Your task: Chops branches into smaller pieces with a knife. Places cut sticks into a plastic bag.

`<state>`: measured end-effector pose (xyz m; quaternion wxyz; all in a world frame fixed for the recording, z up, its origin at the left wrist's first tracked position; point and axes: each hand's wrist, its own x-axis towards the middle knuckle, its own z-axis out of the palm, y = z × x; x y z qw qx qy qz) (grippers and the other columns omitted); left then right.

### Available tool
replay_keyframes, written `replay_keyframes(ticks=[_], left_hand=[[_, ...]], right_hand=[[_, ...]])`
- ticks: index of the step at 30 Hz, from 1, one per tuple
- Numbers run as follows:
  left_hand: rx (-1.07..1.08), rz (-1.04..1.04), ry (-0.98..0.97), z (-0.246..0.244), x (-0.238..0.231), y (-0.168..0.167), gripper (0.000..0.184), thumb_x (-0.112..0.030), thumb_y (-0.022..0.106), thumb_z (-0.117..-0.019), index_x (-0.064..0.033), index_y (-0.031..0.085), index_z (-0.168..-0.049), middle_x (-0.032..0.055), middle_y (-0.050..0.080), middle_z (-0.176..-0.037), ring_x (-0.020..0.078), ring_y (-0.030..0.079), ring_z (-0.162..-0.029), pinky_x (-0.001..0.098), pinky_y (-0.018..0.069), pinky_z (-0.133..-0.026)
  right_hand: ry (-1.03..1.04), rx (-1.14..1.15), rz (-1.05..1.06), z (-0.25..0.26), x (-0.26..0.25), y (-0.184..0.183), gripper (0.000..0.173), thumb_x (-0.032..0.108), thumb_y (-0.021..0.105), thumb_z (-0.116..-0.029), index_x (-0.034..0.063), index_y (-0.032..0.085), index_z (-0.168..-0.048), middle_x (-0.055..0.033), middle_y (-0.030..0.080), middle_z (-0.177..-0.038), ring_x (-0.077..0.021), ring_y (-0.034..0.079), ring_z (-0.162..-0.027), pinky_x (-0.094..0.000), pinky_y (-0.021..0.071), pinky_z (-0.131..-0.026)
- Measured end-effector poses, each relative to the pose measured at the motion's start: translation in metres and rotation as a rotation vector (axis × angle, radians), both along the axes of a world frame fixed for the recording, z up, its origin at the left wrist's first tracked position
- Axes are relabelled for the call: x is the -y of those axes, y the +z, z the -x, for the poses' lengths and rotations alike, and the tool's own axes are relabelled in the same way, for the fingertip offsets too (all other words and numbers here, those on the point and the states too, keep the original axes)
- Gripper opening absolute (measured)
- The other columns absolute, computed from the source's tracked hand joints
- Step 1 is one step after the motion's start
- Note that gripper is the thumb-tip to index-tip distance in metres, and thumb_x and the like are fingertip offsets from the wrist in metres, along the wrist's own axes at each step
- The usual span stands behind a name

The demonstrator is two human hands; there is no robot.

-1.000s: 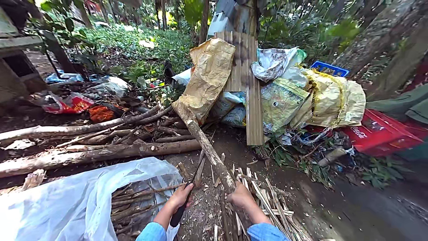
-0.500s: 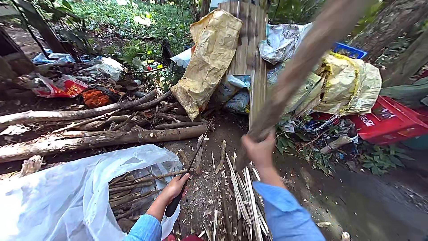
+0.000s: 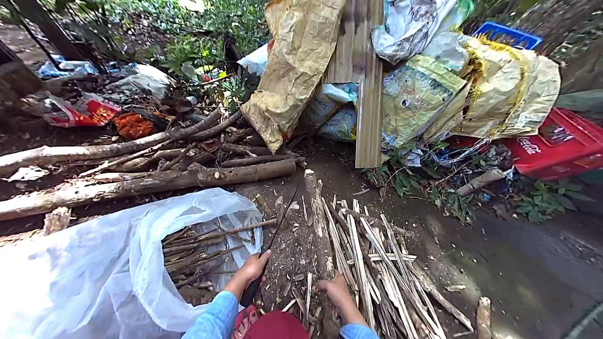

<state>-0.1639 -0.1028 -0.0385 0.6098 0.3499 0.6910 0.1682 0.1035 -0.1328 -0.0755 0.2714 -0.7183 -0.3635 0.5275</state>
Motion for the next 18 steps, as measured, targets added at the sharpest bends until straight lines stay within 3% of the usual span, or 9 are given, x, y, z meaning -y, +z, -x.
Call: replay_keyframes(ticks=[3,8,10,12,15,18], left_hand=[[0.022,0.005,0.026,-0.001,-0.010,0.003,0.053,-0.048,0.035,-0.1118,-0.0002,0.050,-0.129,0.0058,0.053,-0.074,0.0157,0.055,-0.055,0.0317,0.0531,-0.057],[0.035,-0.026,0.042,-0.006,-0.025,-0.003,0.051,-0.046,0.035,-0.1123,0.0006,0.052,-0.125,0.0060,0.052,-0.073,0.0159,0.055,-0.055,0.0318,0.0528,-0.057],[0.040,-0.040,0.062,-0.009,-0.028,-0.010,0.050,-0.045,0.036,-0.1123,0.0012,0.052,-0.122,0.0057,0.052,-0.072,0.0158,0.054,-0.054,0.0316,0.0529,-0.057],[0.053,-0.047,0.072,-0.011,-0.033,-0.015,0.049,-0.044,0.035,-0.1125,0.0016,0.052,-0.122,0.0061,0.052,-0.072,0.0159,0.054,-0.054,0.0315,0.0529,-0.058],[0.071,-0.048,0.082,-0.010,-0.037,-0.021,0.049,-0.044,0.035,-0.1126,0.0010,0.052,-0.122,0.0056,0.053,-0.070,0.0158,0.055,-0.053,0.0314,0.0535,-0.057],[0.051,0.013,0.058,-0.008,-0.038,-0.022,0.051,-0.047,0.033,-0.1123,0.0004,0.052,-0.118,0.0050,0.052,-0.067,0.0160,0.055,-0.052,0.0315,0.0537,-0.056]], right_hand=[[-0.042,0.065,-0.144,-0.012,-0.012,0.033,0.069,-0.002,0.084,-0.0666,-0.0049,0.057,-0.130,-0.0239,0.069,-0.108,-0.0343,0.068,-0.099,-0.0545,0.0556,-0.086],[-0.091,0.191,-0.553,-0.025,-0.066,0.127,0.091,0.004,0.084,-0.0686,-0.0091,0.040,-0.147,-0.0289,0.062,-0.127,-0.0352,0.064,-0.116,-0.0519,0.0513,-0.101],[-0.117,0.242,-0.632,-0.021,-0.082,0.134,0.091,0.004,0.084,-0.0685,-0.0097,0.039,-0.147,-0.0291,0.064,-0.123,-0.0357,0.065,-0.113,-0.0520,0.0518,-0.099],[-0.058,0.362,-0.517,-0.018,-0.084,0.119,0.090,0.008,0.086,-0.0720,-0.0074,0.040,-0.148,-0.0286,0.066,-0.122,-0.0392,0.066,-0.113,-0.0564,0.0515,-0.099],[0.250,0.621,-0.028,-0.020,-0.076,0.059,0.085,0.023,0.084,-0.0806,0.0014,0.041,-0.150,-0.0245,0.067,-0.124,-0.0402,0.067,-0.115,-0.0585,0.0528,-0.098],[0.382,0.639,0.235,-0.019,-0.062,0.005,0.080,0.025,0.081,-0.0811,0.0046,0.043,-0.149,-0.0219,0.069,-0.124,-0.0386,0.068,-0.115,-0.0583,0.0543,-0.095]])
